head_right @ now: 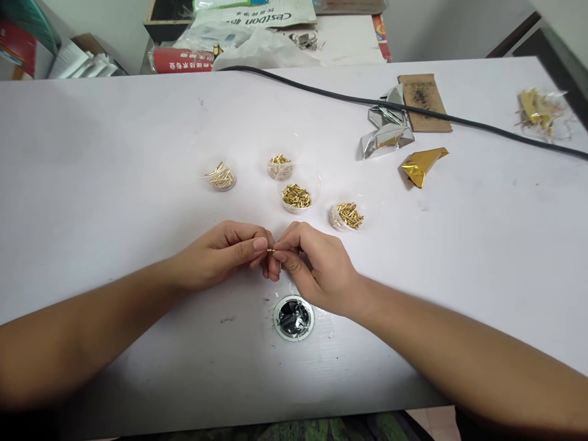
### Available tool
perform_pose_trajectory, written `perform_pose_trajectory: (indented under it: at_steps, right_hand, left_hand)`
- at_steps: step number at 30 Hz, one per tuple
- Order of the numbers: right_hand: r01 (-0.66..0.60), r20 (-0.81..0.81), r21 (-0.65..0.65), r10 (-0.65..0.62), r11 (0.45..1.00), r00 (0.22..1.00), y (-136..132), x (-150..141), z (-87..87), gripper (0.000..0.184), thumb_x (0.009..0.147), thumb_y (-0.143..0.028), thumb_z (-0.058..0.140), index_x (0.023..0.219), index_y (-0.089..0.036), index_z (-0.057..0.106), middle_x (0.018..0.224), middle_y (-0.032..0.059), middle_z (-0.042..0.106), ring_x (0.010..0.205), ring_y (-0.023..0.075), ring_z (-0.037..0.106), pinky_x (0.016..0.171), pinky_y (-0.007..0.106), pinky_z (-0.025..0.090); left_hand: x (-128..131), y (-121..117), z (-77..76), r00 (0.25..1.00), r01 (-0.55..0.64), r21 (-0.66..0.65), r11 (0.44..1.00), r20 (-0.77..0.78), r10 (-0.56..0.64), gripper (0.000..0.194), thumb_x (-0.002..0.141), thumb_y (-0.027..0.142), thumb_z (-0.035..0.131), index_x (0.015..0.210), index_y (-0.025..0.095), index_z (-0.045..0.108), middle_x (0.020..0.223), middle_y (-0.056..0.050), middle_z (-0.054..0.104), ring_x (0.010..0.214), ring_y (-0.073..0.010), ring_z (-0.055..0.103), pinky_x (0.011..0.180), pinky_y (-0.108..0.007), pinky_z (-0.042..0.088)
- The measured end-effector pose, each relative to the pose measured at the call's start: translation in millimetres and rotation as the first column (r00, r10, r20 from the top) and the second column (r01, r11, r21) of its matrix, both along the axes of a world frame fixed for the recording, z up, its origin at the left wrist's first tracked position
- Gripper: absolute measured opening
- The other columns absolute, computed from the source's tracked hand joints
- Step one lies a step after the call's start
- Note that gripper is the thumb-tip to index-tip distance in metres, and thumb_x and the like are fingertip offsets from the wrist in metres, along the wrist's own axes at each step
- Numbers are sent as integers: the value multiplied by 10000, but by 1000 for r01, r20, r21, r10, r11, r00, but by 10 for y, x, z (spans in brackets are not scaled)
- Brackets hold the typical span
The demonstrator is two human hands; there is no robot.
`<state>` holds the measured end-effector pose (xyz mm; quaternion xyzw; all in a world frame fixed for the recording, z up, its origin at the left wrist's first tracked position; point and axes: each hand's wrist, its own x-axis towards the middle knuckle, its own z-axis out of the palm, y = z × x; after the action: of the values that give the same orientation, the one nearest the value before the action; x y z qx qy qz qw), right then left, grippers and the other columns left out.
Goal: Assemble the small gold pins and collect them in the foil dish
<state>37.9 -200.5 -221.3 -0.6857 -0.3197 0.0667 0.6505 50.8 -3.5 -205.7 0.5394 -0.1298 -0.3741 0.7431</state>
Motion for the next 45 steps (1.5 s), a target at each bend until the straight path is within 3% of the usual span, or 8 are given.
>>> perform_pose_trajectory:
  at_steps: [10, 21, 26, 31, 45]
  right_hand:
    - [23, 43, -55, -20, 998, 999, -17, 0, 0, 122, 998, -125, 458, 935, -229, 452, 767, 1, 619, 704, 151, 702, 596, 294, 574]
    - [126, 216, -187, -85, 974, 973, -26, -31, -8, 147, 973, -83, 475, 960, -230, 470, 796, 11, 665, 648, 126, 669, 545, 244, 535]
    - [173, 300, -223, -101, 960, 949, -32, -39, -18, 172, 944, -56, 508, 972, -225, 487, 813, 16, 678, 676, 122, 675, 578, 234, 545]
    - [196, 337, -222, -114, 955, 935, -33, -53, -31, 183, 940, -58, 515, 992, -233, 501, 815, 14, 685, 691, 125, 679, 594, 235, 560]
    - [261, 351, -212, -176, 942, 920, -7, -67, 8, 203, 925, -57, 527, 951, -254, 486, 762, 3, 692, 643, 137, 682, 550, 238, 552]
  left_hand:
    - [1, -4, -7, 1000, -3, 2, 1000, 6, 3, 376, 952, 397, 593, 685, 134, 561, 775, -60, 690, 770, -126, 656, 760, -246, 538]
    - [-51, -34, 9, 978, -106, 137, 985, 192, 78, 428, 922, 501, 601, 697, 138, 570, 725, -56, 677, 717, -129, 637, 699, -244, 527]
    - [-72, -41, 0, 964, -140, 170, 975, 246, 96, 408, 942, 474, 581, 724, 129, 585, 744, -61, 680, 728, -128, 641, 698, -238, 530]
    - [-80, -44, -10, 965, -147, 173, 974, 240, 104, 376, 981, 406, 531, 737, 126, 587, 744, -57, 676, 724, -119, 636, 704, -232, 528]
    - [-81, -71, -10, 967, -178, 130, 975, 208, 149, 421, 944, 487, 573, 709, 137, 562, 720, -39, 652, 713, -116, 624, 704, -232, 518]
